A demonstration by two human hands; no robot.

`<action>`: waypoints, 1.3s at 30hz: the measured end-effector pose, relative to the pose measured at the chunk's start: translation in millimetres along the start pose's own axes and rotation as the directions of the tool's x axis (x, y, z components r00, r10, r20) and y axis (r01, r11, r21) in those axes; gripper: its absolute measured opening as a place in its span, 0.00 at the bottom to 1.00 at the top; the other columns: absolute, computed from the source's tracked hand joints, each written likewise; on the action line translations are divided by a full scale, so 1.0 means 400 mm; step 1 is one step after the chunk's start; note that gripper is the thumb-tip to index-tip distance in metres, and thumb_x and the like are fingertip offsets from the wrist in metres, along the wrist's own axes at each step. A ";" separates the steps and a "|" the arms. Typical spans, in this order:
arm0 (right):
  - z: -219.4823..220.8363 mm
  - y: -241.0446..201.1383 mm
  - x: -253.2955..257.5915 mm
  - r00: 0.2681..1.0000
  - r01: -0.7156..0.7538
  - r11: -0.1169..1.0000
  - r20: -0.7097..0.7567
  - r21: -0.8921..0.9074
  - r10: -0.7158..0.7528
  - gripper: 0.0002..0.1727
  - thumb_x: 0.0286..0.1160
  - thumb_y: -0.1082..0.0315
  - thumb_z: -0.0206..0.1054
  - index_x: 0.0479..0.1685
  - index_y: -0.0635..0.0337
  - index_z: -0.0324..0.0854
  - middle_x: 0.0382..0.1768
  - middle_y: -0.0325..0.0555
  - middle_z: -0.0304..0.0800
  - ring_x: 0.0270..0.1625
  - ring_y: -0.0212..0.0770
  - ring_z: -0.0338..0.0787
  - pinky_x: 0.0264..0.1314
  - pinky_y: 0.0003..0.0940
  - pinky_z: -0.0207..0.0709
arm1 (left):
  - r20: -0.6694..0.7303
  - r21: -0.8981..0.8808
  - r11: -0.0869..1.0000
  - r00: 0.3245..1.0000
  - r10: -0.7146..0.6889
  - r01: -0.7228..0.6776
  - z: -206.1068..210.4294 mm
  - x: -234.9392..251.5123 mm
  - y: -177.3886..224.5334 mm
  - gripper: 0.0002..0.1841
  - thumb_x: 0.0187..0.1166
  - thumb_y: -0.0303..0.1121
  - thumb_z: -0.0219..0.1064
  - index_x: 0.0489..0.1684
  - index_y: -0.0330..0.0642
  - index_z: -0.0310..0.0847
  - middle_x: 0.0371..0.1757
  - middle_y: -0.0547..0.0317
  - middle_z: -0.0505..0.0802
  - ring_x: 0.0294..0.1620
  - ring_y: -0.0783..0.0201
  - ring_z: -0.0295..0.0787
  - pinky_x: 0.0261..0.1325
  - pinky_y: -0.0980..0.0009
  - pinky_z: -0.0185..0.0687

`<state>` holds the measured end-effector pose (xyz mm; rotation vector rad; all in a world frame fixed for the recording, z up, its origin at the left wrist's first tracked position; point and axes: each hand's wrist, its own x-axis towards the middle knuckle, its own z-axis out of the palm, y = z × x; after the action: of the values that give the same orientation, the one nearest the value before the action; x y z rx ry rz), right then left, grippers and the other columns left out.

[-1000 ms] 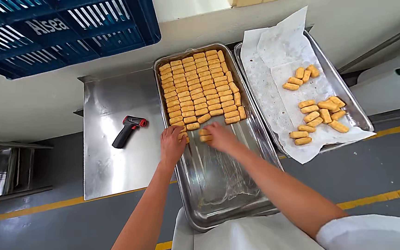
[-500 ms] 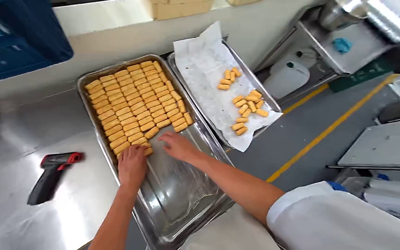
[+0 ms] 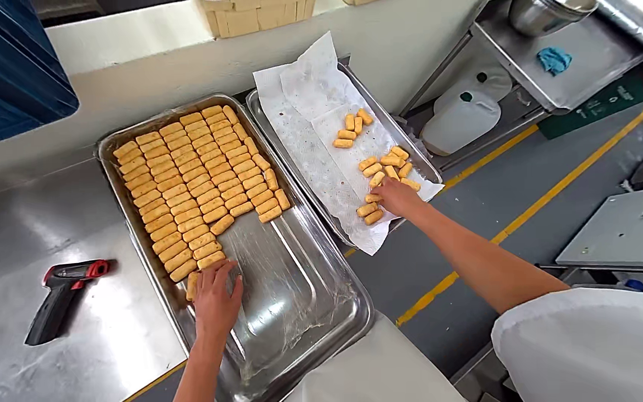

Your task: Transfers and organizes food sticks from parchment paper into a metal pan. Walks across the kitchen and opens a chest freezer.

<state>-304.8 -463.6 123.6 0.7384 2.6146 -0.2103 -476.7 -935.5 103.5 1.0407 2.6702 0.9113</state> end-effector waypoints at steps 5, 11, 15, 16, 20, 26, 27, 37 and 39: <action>-0.023 -0.038 0.010 0.988 0.153 0.986 -0.004 0.060 -0.153 0.21 0.74 0.75 0.68 0.67 0.54 0.87 0.65 0.61 0.82 0.71 0.66 0.80 0.67 0.62 0.78 | -0.030 -0.029 0.999 0.999 -0.030 0.029 0.021 -0.025 0.041 0.17 0.75 0.33 0.68 0.59 0.36 0.89 0.63 0.40 0.90 0.67 0.37 0.84 0.70 0.37 0.75; -0.035 -0.093 -0.016 0.954 0.075 0.997 0.292 -0.004 -0.070 0.50 0.60 0.49 0.83 0.90 0.40 0.64 0.82 0.59 0.69 0.74 0.68 0.77 0.60 0.68 0.79 | -0.046 -0.039 0.998 0.998 -0.051 0.049 0.024 -0.042 0.046 0.17 0.75 0.33 0.68 0.60 0.38 0.89 0.63 0.41 0.90 0.67 0.38 0.84 0.70 0.39 0.76; 0.019 -0.122 -0.028 0.981 -0.063 0.995 0.186 0.074 0.048 0.49 0.57 0.47 0.86 0.85 0.45 0.69 0.75 0.72 0.70 0.58 0.71 0.86 0.52 0.67 0.82 | -0.068 -0.064 0.996 0.995 -0.070 0.065 0.020 -0.048 0.037 0.17 0.75 0.32 0.69 0.60 0.39 0.89 0.63 0.42 0.90 0.67 0.40 0.84 0.70 0.41 0.77; 0.030 -0.123 -0.027 0.984 -0.080 0.991 0.166 0.105 0.062 0.46 0.57 0.51 0.86 0.83 0.46 0.71 0.73 0.73 0.71 0.55 0.71 0.87 0.50 0.67 0.83 | -0.072 -0.070 0.995 0.994 -0.077 0.072 0.016 -0.050 0.034 0.17 0.75 0.32 0.70 0.60 0.39 0.89 0.63 0.42 0.90 0.66 0.40 0.84 0.69 0.40 0.78; 0.025 -0.105 -0.017 0.985 -0.112 0.966 0.154 0.235 0.077 0.41 0.57 0.58 0.87 0.78 0.48 0.76 0.70 0.75 0.74 0.57 0.73 0.86 0.52 0.71 0.81 | -0.097 -0.080 0.991 0.989 -0.114 0.106 -0.006 -0.060 0.009 0.16 0.75 0.30 0.71 0.61 0.39 0.89 0.64 0.43 0.89 0.69 0.41 0.84 0.71 0.40 0.77; -0.112 -0.388 -0.055 0.999 0.002 0.895 0.027 0.447 -0.016 0.41 0.60 0.54 0.87 0.77 0.52 0.77 0.68 0.71 0.78 0.66 0.69 0.83 0.61 0.72 0.79 | -0.121 -0.128 0.976 0.974 -0.191 0.176 -0.042 -0.085 -0.048 0.16 0.76 0.30 0.70 0.62 0.40 0.88 0.66 0.45 0.89 0.70 0.43 0.83 0.71 0.42 0.77; -0.113 -0.480 -0.060 0.996 0.052 0.887 0.035 0.459 -0.076 0.41 0.59 0.52 0.87 0.78 0.51 0.76 0.70 0.68 0.78 0.67 0.67 0.83 0.62 0.70 0.80 | -0.107 -0.137 0.973 0.974 -0.201 0.186 -0.047 -0.087 -0.050 0.16 0.77 0.30 0.70 0.62 0.40 0.88 0.66 0.45 0.88 0.70 0.43 0.82 0.72 0.42 0.77; 0.042 -0.911 0.011 0.968 0.238 0.871 -0.030 0.430 -0.250 0.49 0.61 0.52 0.85 0.86 0.55 0.67 0.79 0.67 0.69 0.70 0.67 0.82 0.64 0.61 0.83 | -0.172 -0.151 0.977 0.969 -0.179 0.154 -0.125 -0.134 -0.101 0.16 0.76 0.32 0.69 0.61 0.42 0.89 0.65 0.48 0.89 0.69 0.46 0.83 0.71 0.45 0.78; 0.069 -0.888 0.000 0.953 0.298 0.854 -0.086 0.426 -0.290 0.51 0.62 0.60 0.85 0.90 0.57 0.62 0.83 0.65 0.64 0.75 0.67 0.78 0.69 0.58 0.82 | -0.200 -0.158 0.973 0.960 -0.198 0.167 -0.134 -0.149 -0.125 0.16 0.75 0.31 0.69 0.60 0.41 0.89 0.65 0.48 0.90 0.69 0.46 0.84 0.70 0.46 0.79</action>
<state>-483.2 -771.9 110.0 0.4639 2.7165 -0.9079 -478.1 -1029.4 112.1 0.6868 2.7650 1.2119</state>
